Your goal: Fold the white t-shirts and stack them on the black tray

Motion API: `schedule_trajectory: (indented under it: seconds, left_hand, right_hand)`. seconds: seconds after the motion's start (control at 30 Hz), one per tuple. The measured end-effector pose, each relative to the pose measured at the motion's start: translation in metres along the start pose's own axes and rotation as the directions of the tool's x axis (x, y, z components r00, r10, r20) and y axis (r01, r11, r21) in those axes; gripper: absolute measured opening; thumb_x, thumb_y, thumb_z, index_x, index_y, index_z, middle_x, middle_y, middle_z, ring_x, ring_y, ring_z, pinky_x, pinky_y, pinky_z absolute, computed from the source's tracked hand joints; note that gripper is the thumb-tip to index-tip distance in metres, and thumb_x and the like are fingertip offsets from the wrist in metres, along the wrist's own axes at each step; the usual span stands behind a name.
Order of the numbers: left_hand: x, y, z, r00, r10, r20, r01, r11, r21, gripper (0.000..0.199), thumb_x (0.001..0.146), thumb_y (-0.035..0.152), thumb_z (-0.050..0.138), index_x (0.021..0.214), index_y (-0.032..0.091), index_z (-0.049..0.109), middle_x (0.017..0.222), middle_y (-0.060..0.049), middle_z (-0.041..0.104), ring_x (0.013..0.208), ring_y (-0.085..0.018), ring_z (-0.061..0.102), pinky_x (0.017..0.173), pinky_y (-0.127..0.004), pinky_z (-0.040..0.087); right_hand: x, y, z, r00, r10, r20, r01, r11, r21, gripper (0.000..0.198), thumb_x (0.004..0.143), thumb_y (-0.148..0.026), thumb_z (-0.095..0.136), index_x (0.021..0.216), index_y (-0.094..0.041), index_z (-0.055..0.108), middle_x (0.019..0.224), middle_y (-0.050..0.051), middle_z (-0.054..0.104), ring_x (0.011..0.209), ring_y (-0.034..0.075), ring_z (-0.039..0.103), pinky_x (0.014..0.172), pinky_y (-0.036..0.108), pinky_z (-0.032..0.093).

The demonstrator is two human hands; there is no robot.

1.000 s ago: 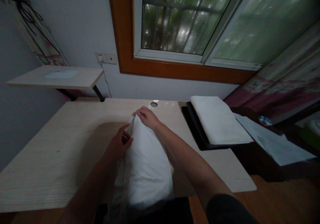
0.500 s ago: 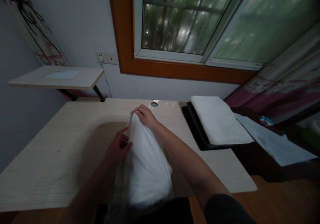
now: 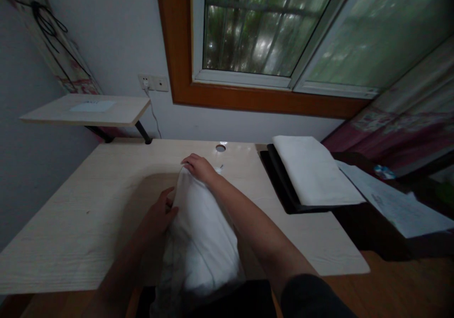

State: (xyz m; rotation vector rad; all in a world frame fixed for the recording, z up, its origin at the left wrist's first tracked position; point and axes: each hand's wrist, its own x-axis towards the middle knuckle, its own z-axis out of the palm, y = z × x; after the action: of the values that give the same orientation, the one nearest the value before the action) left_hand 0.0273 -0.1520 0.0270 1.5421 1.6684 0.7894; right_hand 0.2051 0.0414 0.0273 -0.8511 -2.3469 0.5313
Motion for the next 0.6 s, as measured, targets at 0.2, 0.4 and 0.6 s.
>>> schedule_trajectory:
  seconds: [0.2, 0.4, 0.6]
  left_hand:
    - [0.005, 0.003, -0.011, 0.997, 0.024, 0.075, -0.031, 0.994, 0.103, 0.063, 0.085, 0.041, 0.059, 0.143, 0.019, 0.048, 0.085, -0.003, 0.071, 0.074, -0.023, 0.069, 0.070, -0.033, 0.051]
    - [0.036, 0.006, -0.023, 0.998, 0.065, 0.020, -0.067, 0.979, 0.192, 0.055, 0.089, 0.046, 0.055, 0.136, 0.018, 0.056, 0.091, -0.008, 0.074, 0.083, -0.025, 0.070, 0.075, -0.035, 0.051]
    - [0.097, 0.010, -0.012, 0.973, 0.194, -0.123, -0.150, 0.942, 0.301, 0.048, 0.087, 0.037, 0.059, 0.131, 0.017, 0.060, 0.108, -0.012, 0.071, 0.092, -0.023, 0.067, 0.088, -0.037, 0.050]
  right_hand:
    - [-0.028, 0.015, -0.034, 0.986, 0.065, -0.152, -0.079, 0.993, -0.087, 0.022, 0.102, -0.028, 0.055, 0.116, -0.022, 0.071, 0.110, 0.009, 0.070, 0.106, 0.020, 0.061, 0.097, 0.033, 0.043]
    - [-0.076, 0.039, -0.074, 0.988, 0.116, -0.103, -0.119, 0.993, -0.025, 0.024, 0.100, -0.035, 0.060, 0.114, -0.020, 0.073, 0.103, 0.008, 0.074, 0.097, 0.022, 0.063, 0.094, 0.035, 0.043]
    - [-0.107, 0.057, -0.082, 0.991, 0.108, -0.081, -0.109, 0.994, -0.016, 0.022, 0.088, -0.034, 0.077, 0.106, -0.021, 0.074, 0.105, 0.008, 0.073, 0.100, 0.022, 0.063, 0.097, 0.038, 0.041]
